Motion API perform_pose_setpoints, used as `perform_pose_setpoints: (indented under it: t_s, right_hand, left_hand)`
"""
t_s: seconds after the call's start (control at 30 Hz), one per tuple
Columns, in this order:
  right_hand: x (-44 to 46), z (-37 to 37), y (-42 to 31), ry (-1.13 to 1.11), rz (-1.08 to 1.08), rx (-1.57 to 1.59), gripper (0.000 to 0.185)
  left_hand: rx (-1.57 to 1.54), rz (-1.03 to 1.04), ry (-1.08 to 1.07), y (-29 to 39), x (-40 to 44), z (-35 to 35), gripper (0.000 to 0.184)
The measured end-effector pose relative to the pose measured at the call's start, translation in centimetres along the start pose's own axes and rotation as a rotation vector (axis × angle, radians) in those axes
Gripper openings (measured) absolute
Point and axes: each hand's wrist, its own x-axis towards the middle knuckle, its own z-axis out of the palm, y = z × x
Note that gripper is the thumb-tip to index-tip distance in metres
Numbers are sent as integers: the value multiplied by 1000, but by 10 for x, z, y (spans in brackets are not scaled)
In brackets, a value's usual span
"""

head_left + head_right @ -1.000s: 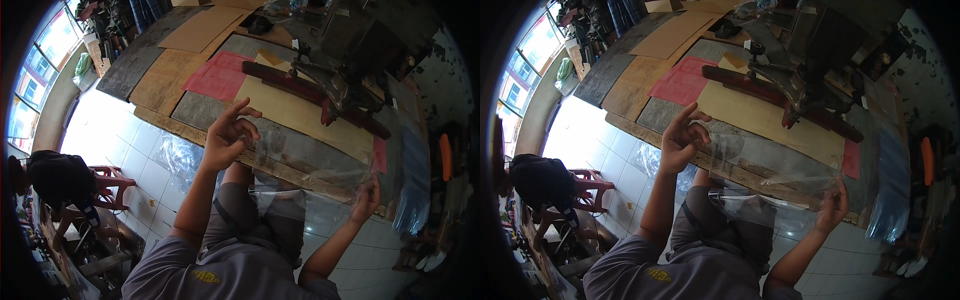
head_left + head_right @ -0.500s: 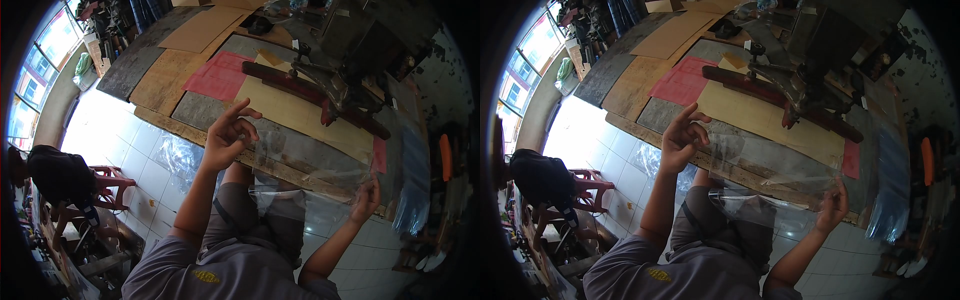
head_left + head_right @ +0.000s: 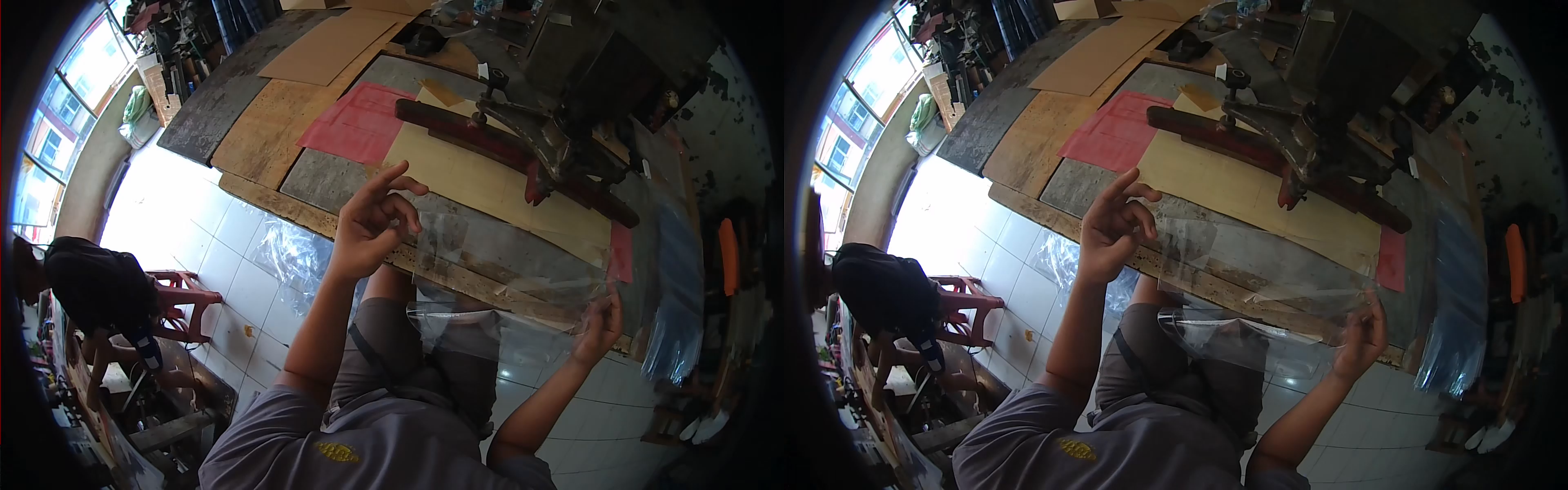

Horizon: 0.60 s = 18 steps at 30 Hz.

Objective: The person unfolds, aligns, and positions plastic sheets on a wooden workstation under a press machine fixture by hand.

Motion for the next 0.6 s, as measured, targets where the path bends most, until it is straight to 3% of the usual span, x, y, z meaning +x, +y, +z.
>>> perform_pose_setpoints:
  t_s: [0.6]
  right_hand:
    - [0, -1, 1, -6, 4, 26, 47]
  left_hand:
    - [23, 20, 8, -4, -1, 1, 83]
